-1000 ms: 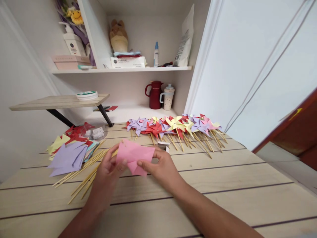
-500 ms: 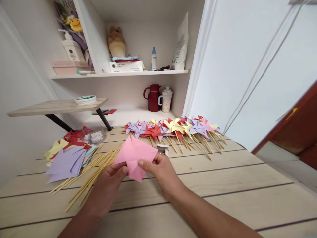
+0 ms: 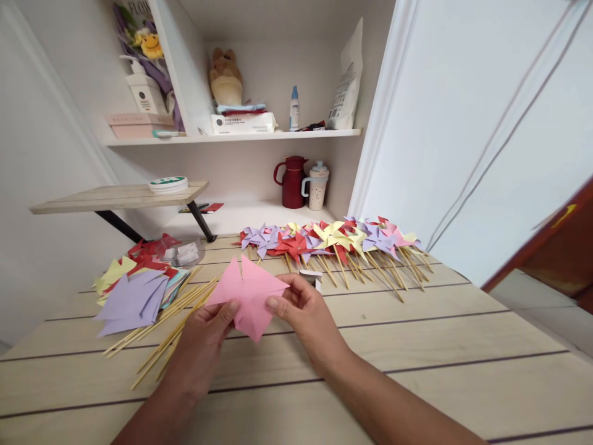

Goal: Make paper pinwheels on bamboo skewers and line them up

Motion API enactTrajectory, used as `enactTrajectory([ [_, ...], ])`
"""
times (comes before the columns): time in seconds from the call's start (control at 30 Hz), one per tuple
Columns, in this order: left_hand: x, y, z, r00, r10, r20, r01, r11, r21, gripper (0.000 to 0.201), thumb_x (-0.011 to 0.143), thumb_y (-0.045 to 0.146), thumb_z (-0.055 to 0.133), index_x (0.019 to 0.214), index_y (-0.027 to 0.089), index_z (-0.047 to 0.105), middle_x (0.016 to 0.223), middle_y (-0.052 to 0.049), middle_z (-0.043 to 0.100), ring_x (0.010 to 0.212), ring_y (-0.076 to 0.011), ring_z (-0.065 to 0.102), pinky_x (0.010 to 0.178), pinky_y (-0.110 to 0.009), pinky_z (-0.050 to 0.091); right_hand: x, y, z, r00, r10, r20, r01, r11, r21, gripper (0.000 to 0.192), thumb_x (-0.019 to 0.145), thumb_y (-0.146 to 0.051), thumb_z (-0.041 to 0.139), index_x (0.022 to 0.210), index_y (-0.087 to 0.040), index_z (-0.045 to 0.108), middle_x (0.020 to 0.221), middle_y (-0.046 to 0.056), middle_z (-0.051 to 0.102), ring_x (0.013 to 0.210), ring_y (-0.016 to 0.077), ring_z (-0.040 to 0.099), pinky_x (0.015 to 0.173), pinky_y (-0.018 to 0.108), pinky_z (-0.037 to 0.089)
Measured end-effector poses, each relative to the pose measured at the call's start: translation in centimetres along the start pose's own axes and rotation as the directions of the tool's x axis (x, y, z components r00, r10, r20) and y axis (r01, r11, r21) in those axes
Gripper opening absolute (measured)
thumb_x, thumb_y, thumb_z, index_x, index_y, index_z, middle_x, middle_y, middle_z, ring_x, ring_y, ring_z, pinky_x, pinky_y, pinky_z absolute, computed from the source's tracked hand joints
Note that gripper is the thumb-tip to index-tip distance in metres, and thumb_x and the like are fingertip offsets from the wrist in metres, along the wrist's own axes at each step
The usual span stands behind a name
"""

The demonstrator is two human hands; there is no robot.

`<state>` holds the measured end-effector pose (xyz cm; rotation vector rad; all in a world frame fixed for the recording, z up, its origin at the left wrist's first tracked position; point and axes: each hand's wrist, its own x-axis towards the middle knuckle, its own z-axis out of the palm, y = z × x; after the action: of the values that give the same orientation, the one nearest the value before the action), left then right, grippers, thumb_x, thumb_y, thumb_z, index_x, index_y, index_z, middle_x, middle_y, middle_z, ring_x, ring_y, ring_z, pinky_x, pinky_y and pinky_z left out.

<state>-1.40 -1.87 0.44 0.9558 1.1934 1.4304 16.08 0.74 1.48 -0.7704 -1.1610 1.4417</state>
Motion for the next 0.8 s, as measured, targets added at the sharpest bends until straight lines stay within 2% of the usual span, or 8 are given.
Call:
enactTrajectory([
  [0.13,-0.35,0.62,0.26,1.0,-0.005,-0.023,0.008,0.993,0.114,0.036,0.07,0.049,0.079,0.077,0.014,0.08,0.072,-0.007,0.074,0.068,-0.0187,0.063,0.07,-0.03,0.048,0.19,-0.22,-0.65,0.999,-0.038,-0.006,0.037,0.997,-0.068,0.033,0.079,-0.051,0.076,0.092,-0.021,0.071,0.091,0.005,0.07,0.086,0.0198,0.06,0.08,0.031,0.048],
  [0.27,-0.8,1.01,0.6,0.999,-0.004,-0.037,0.012,0.974,0.227,0.031,0.067,0.046,0.081,0.076,0.017,0.081,0.076,-0.007,0.077,0.069,-0.0205,0.066,0.068,-0.03,0.05,0.19,-0.37,-0.92,0.995,-0.007,0.103,0.02,0.992,-0.124,0.037,0.085,-0.053,0.068,0.086,-0.017,0.071,0.082,0.004,0.067,0.077,0.0174,0.056,0.073,0.029,0.044],
  [0.37,-0.91,0.89,0.7,0.999,0.036,-0.016,-0.03,0.957,0.288,0.029,0.067,0.046,0.08,0.072,0.018,0.081,0.073,-0.006,0.077,0.068,-0.0214,0.066,0.065,-0.029,0.049,0.11,-0.48,-0.89,0.986,0.067,0.153,-0.041,0.986,-0.162,0.036,0.079,-0.05,0.075,0.09,-0.016,0.072,0.081,0.003,0.067,0.073,0.0161,0.057,0.068,0.028,0.044],
  [0.47,-0.81,0.58,0.62,0.998,0.067,-0.005,-0.061,0.934,0.353,0.03,0.069,0.048,0.078,0.071,0.018,0.081,0.068,-0.006,0.075,0.065,-0.0208,0.064,0.062,-0.029,0.046,0.06,-0.4,-0.86,0.982,0.127,0.139,-0.097,0.974,-0.206,0.037,0.073,-0.046,0.082,0.093,-0.016,0.072,0.083,0.003,0.069,0.075,0.0177,0.06,0.068,0.029,0.046],
  [0.63,-0.66,0.38,0.49,0.991,0.133,-0.029,-0.11,0.911,0.397,0.027,0.069,0.045,0.078,0.067,0.018,0.079,0.063,-0.004,0.07,0.061,-0.0174,0.058,0.059,-0.026,0.042,0.12,-0.12,-0.83,0.983,0.144,0.113,-0.115,0.967,-0.226,0.039,0.069,-0.045,0.084,0.093,-0.016,0.074,0.081,0.003,0.071,0.073,0.0182,0.063,0.068,0.03,0.049],
  [0.8,-0.74,0.46,0.56,0.982,0.19,-0.012,-0.173,0.913,0.369,0.031,0.071,0.043,0.078,0.054,0.019,0.069,0.054,0.001,0.057,0.055,-0.0135,0.048,0.055,-0.025,0.036,0.06,0.06,-0.72,0.986,0.129,0.107,-0.101,0.966,-0.237,0.035,0.072,-0.044,0.081,0.09,-0.015,0.075,0.08,0.004,0.073,0.071,0.0193,0.064,0.068,0.032,0.049],
])
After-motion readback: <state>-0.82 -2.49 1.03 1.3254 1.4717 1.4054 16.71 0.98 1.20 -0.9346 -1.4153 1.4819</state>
